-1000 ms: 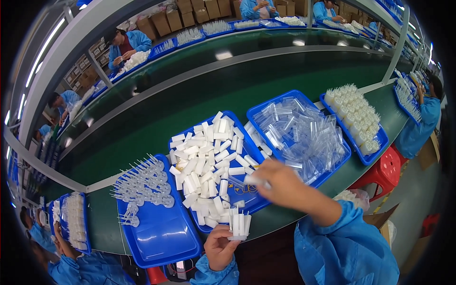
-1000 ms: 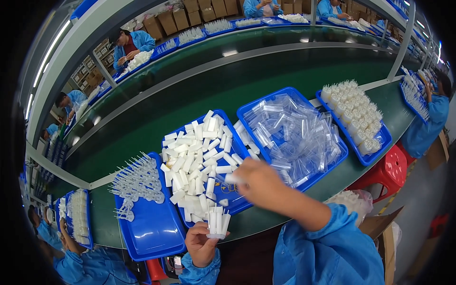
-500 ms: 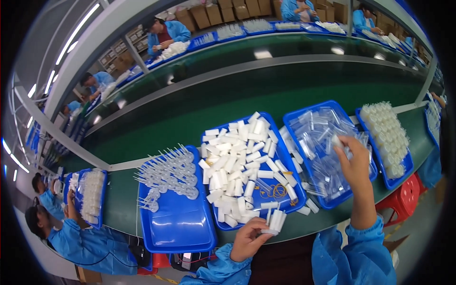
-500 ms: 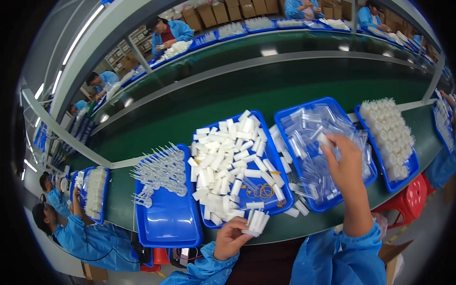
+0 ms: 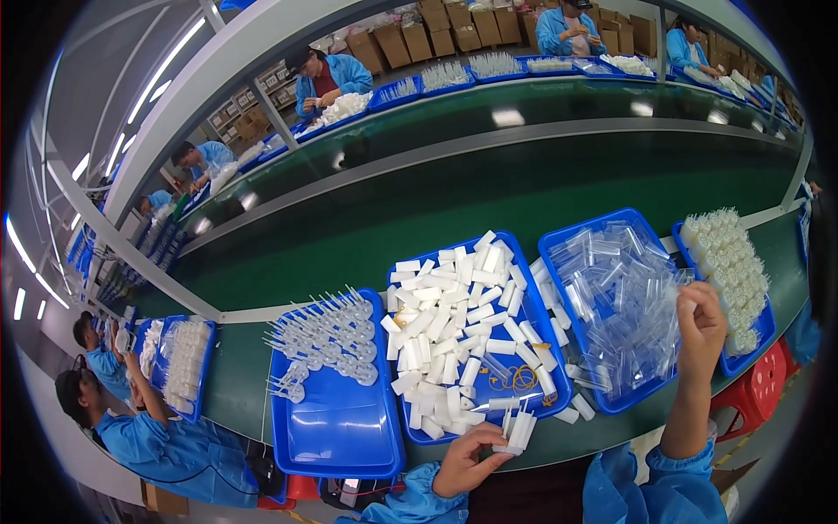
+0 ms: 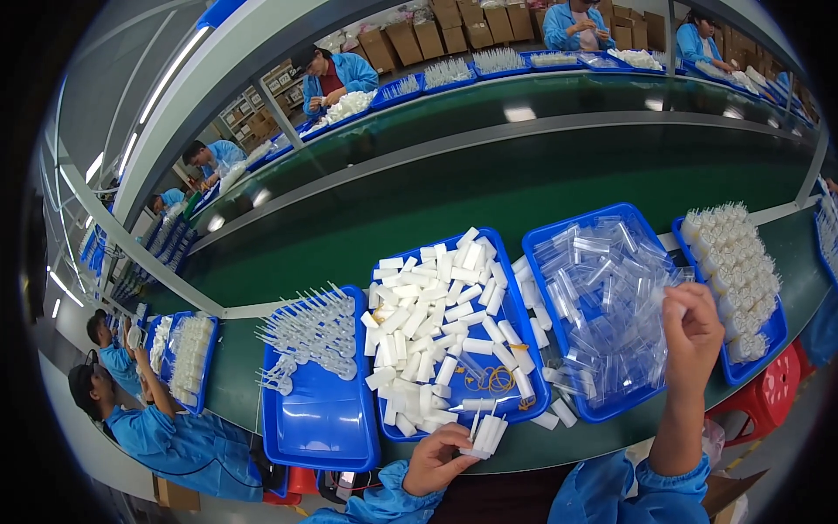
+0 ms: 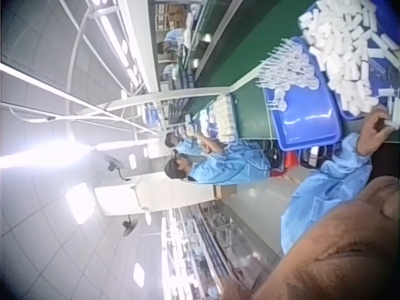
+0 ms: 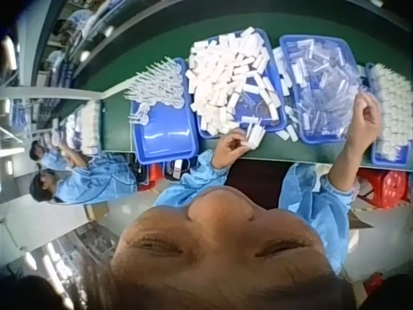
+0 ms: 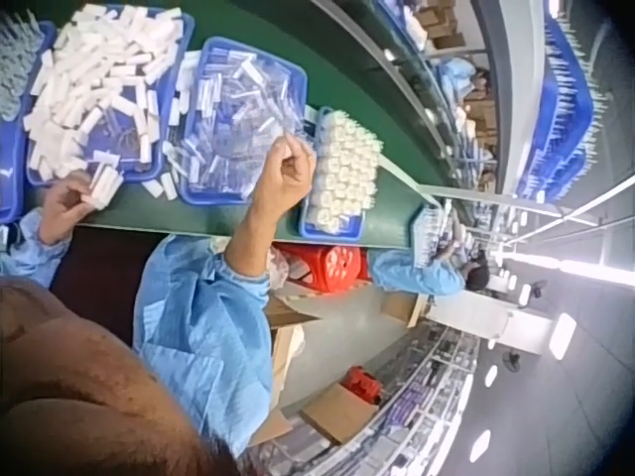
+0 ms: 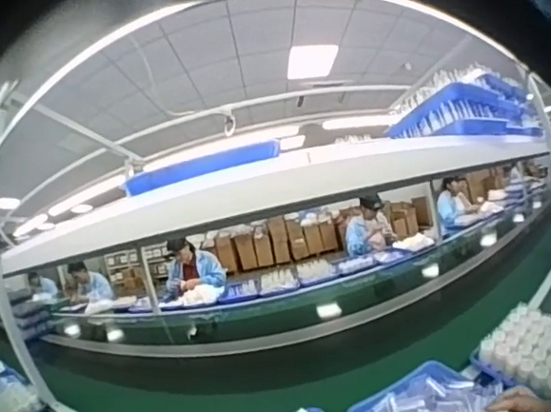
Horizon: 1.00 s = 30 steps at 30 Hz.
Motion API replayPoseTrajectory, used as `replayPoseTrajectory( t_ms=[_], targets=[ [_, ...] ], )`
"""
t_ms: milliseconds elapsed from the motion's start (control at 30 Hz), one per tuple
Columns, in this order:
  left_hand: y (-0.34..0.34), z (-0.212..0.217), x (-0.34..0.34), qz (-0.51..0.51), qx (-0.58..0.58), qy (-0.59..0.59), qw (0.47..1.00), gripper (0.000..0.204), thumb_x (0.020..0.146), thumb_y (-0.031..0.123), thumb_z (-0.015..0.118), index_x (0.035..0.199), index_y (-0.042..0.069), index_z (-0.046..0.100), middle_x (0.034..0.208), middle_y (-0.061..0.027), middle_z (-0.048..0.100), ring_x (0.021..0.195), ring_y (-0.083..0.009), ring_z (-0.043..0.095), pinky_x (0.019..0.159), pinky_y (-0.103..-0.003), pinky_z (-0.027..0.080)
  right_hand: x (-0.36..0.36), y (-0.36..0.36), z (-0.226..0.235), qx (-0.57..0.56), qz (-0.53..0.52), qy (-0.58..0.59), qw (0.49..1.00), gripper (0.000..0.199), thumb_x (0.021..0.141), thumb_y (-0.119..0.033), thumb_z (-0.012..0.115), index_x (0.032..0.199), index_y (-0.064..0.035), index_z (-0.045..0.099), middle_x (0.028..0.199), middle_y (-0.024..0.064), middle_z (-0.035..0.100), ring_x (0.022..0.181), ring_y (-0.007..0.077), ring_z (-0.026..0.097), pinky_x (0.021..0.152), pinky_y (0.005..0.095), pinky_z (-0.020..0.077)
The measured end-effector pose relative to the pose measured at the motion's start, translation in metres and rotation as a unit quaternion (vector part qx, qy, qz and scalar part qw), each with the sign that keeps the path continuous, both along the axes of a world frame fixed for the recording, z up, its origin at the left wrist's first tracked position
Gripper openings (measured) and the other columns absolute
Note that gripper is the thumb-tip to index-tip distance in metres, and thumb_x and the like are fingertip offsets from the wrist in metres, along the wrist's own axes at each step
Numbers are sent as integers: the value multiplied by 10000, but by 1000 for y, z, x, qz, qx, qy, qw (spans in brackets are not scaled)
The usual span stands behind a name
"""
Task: The person assembles plastic components by hand, securing them with rubber bands on a factory production line.
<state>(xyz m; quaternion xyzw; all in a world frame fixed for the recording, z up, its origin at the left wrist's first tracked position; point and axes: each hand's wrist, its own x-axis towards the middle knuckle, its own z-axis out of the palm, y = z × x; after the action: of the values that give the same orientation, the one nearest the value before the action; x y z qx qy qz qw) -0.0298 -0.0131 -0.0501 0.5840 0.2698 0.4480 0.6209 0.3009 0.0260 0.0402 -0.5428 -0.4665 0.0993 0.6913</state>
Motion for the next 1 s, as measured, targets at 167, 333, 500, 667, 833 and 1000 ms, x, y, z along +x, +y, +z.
replayPoseTrajectory(
  t_ms=[167, 333, 500, 667, 833, 1000],
  targets=[
    [0, 4, 2, 14, 13, 0, 1000, 251, 789, -31, 650, 1021, 9, 563, 1005, -108, 532, 895, -162, 538, 766, -256, 447, 5, 15, 4, -63, -105, -236, 964, 126, 745, 59, 575, 831, -27, 607, 878, 45, 546, 678, 81, 476, 552, 195, 364],
    [2, 8, 2, 10, -4, 0, 1000, 214, 779, -12, 669, 975, 14, 588, 969, -96, 553, 874, -172, 538, 746, -263, 437, 13, 33, -6, -106, -82, -232, 964, 97, 761, 52, 574, 821, -17, 608, 833, 29, 551, 613, 57, 458, 514, 180, 342],
    [2, 3, -1, 1, 13, 30, 999, 202, 777, 3, 673, 964, 18, 598, 950, -96, 557, 861, -185, 542, 750, -269, 429, 23, 37, -10, -106, -85, -219, 966, 73, 763, 40, 602, 823, -1, 605, 772, 25, 537, 578, 55, 458, 502, 189, 353],
    [5, 4, -2, -8, 19, 20, 1000, 196, 782, 7, 667, 965, 19, 598, 954, -100, 558, 857, -185, 541, 747, -268, 425, 27, 30, -8, -122, -15, 25, 992, 76, 789, 21, 626, 755, 16, 559, 745, 7, 513, 592, 45, 455, 520, 185, 351],
    [1, 6, -2, -20, 24, 42, 999, 199, 784, 8, 665, 971, 19, 598, 947, -98, 560, 855, -180, 541, 747, -266, 424, 10, 12, -4, -51, -3, 6, 999, 135, 765, 53, 608, 741, -27, 501, 784, 5, 486, 658, 44, 447, 585, 174, 343],
    [1, 8, -1, -28, 49, 37, 998, 207, 778, 2, 667, 973, 21, 599, 943, -99, 562, 852, -188, 543, 748, -271, 425, -21, -3, 2, -85, 65, 0, 994, 155, 722, 79, 558, 809, -29, 488, 822, 11, 468, 707, 64, 460, 613, 186, 355]
  ],
)
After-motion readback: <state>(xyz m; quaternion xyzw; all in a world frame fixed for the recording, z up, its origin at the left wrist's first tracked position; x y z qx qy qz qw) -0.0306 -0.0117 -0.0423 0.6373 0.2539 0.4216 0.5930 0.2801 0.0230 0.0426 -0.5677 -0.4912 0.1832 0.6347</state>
